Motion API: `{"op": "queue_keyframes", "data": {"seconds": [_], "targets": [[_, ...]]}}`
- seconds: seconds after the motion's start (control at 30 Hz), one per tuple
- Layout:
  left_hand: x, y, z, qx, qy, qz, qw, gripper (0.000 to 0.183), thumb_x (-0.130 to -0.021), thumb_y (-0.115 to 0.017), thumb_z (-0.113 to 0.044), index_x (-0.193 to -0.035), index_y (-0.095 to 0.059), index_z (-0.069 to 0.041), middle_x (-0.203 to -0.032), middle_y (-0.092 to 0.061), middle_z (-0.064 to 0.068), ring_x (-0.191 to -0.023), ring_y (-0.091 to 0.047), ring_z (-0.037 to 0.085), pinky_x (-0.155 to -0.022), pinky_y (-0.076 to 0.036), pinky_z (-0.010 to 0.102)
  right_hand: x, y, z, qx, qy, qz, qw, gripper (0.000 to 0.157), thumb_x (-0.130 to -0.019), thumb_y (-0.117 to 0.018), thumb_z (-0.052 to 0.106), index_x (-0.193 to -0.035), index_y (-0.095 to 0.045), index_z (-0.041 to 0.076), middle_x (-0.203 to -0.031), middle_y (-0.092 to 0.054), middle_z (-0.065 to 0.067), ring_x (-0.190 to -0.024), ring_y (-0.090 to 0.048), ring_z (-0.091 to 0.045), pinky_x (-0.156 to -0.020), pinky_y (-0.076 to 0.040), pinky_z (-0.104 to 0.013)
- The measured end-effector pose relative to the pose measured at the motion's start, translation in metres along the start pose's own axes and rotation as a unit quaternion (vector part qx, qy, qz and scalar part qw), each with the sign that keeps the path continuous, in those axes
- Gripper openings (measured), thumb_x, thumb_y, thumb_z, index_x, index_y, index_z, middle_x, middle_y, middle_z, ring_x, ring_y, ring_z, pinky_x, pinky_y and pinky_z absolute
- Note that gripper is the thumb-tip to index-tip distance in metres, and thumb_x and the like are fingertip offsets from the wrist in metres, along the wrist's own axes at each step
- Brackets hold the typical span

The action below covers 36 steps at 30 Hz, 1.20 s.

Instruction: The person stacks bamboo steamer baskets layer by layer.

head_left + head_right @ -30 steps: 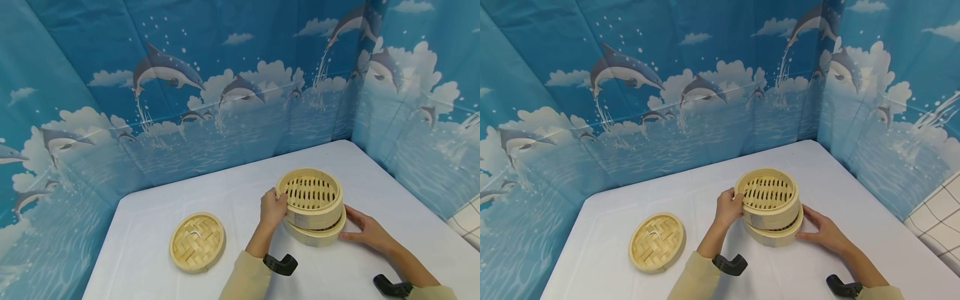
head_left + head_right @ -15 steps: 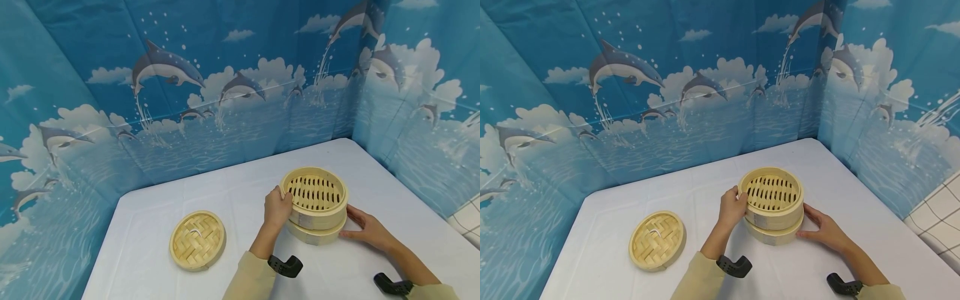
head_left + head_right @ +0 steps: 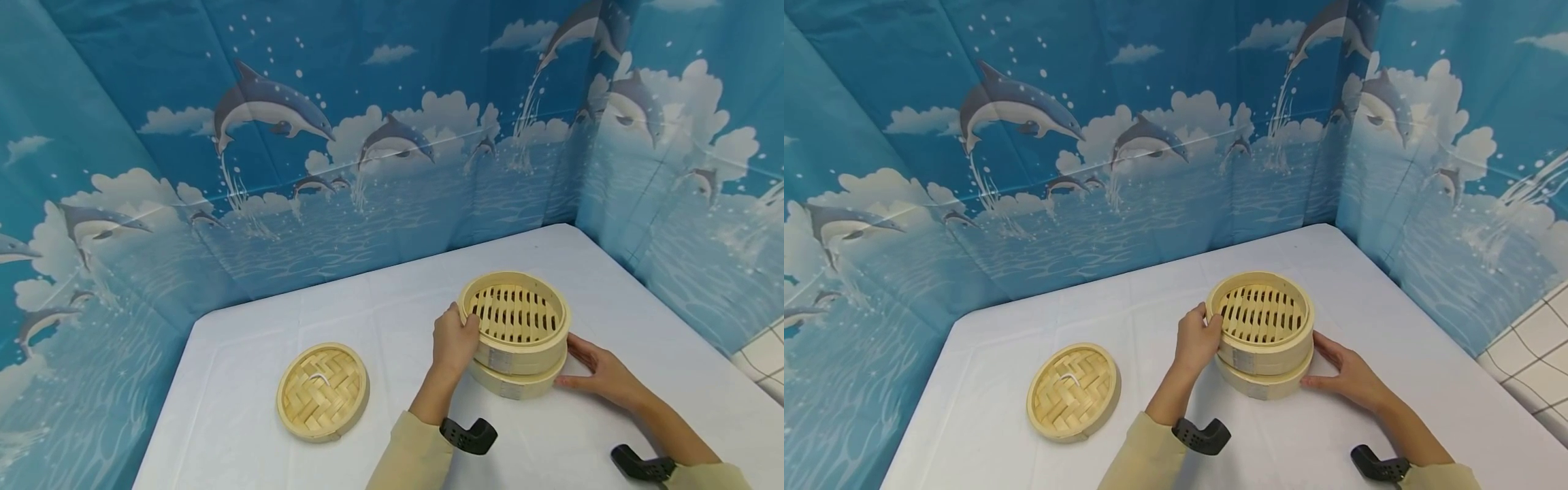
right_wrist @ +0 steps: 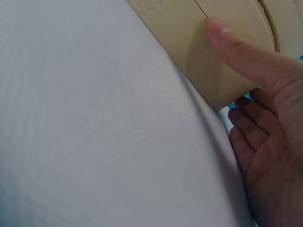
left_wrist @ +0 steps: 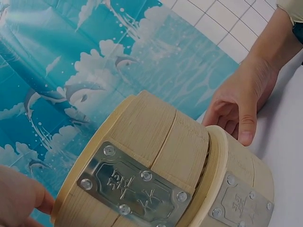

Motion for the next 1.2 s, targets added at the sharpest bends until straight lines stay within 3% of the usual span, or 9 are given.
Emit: {"op": "queue_keyframes", "data": {"seconds": [0.13,0.27,0.33,0.53,0.7,0.97,1.1,1.2], "targets": [[0.0011,-0.0006,-0.0017,-0.004,0.0,0.0,1.0,0.046,-0.089,-0.049,-0.008,-0.127,-0.041,0.017,-0.113,-0.056,0.029,-0.054,-0.058,0.006,-0.042,-0.047,0.02,-0.0002,0.0006,0.0004,-0.002,-0.005,0.0,1.0,0.087,-0.075,-0.076,0.014,-0.141,-0.023,-0.008,-0.134,-0.025,0.02,-0.113,-0.025,0.02,-0.089,-0.024,-0.001],[0.0017,-0.0006,-0.0028,-0.01,-0.005,-0.001,0.9999,0.044,-0.089,-0.049,-0.008,-0.125,-0.045,0.015,-0.103,-0.061,0.025,-0.057,-0.06,0.007,-0.044,-0.047,0.019,-0.0013,-0.0004,0.0001,-0.006,-0.009,0.001,1.0,0.086,-0.076,-0.076,0.014,-0.14,-0.024,-0.008,-0.134,-0.026,0.015,-0.114,-0.024,0.02,-0.089,-0.023,-0.001],[0.0023,-0.0004,-0.0025,-0.015,-0.007,-0.003,0.9999,0.041,-0.089,-0.049,-0.008,-0.124,-0.048,0.014,-0.1,-0.063,0.023,-0.06,-0.06,0.008,-0.048,-0.048,0.019,-0.0014,-0.0009,0.0,-0.009,-0.007,0.001,1.0,0.085,-0.075,-0.076,0.014,-0.14,-0.025,-0.009,-0.134,-0.026,0.018,-0.114,-0.024,0.02,-0.089,-0.023,-0.001],[0.0052,-0.0004,-0.0012,-0.022,-0.004,-0.005,0.9997,0.044,-0.088,-0.049,-0.009,-0.125,-0.045,0.015,-0.112,-0.059,0.026,-0.067,-0.06,0.01,-0.051,-0.048,0.02,-0.0004,-0.0014,-0.0001,-0.011,0.002,0.0,1.0,0.085,-0.075,-0.076,0.012,-0.139,-0.025,-0.009,-0.13,-0.026,0.028,-0.115,-0.024,0.02,-0.089,-0.023,-0.001],[0.0069,-0.0012,-0.0012,-0.014,-0.003,-0.004,0.9999,0.048,-0.088,-0.049,-0.008,-0.128,-0.04,0.017,-0.124,-0.048,0.03,-0.066,-0.06,0.01,-0.045,-0.047,0.021,-0.0002,-0.0007,-0.0003,-0.011,0.008,-0.001,1.0,0.085,-0.075,-0.076,0.012,-0.139,-0.025,-0.009,-0.131,-0.026,0.03,-0.115,-0.025,0.019,-0.089,-0.023,-0.001],[0.0088,-0.0021,-0.003,-0.022,-0.009,-0.005,0.9997,0.048,-0.089,-0.049,-0.008,-0.128,-0.04,0.017,-0.125,-0.047,0.028,-0.09,-0.062,0.017,-0.058,-0.05,0.019,-0.0006,-0.0001,0.0012,-0.002,-0.003,0.0,1.0,0.086,-0.075,-0.077,0.015,-0.14,-0.025,-0.007,-0.131,-0.025,0.029,-0.114,-0.024,0.021,-0.089,-0.022,0.0],[0.01,-0.0033,-0.0016,-0.018,-0.003,-0.003,0.9998,0.049,-0.088,-0.049,-0.007,-0.128,-0.038,0.018,-0.127,-0.044,0.03,-0.089,-0.063,0.019,-0.056,-0.05,0.018,-0.0005,0.0,0.001,0.006,-0.01,-0.001,1.0,0.086,-0.074,-0.077,0.016,-0.14,-0.026,-0.006,-0.132,-0.026,0.024,-0.113,-0.023,0.021,-0.088,-0.022,0.0],[0.0101,-0.004,-0.0001,-0.023,-0.002,-0.003,0.9997,0.048,-0.088,-0.049,-0.007,-0.128,-0.039,0.018,-0.126,-0.046,0.029,-0.095,-0.062,0.02,-0.062,-0.05,0.019,-0.0008,-0.0001,0.0001,0.011,-0.015,0.0,1.0,0.086,-0.074,-0.077,0.017,-0.14,-0.026,-0.006,-0.137,-0.028,0.012,-0.113,-0.023,0.021,-0.088,-0.022,0.0]]}}
Point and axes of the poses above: each hand's wrist, its own x-axis away from the middle knuckle, its own y-axis out of the back of the hand, z = x × y, the point moved 3 cm from there along -x, towards the middle knuckle
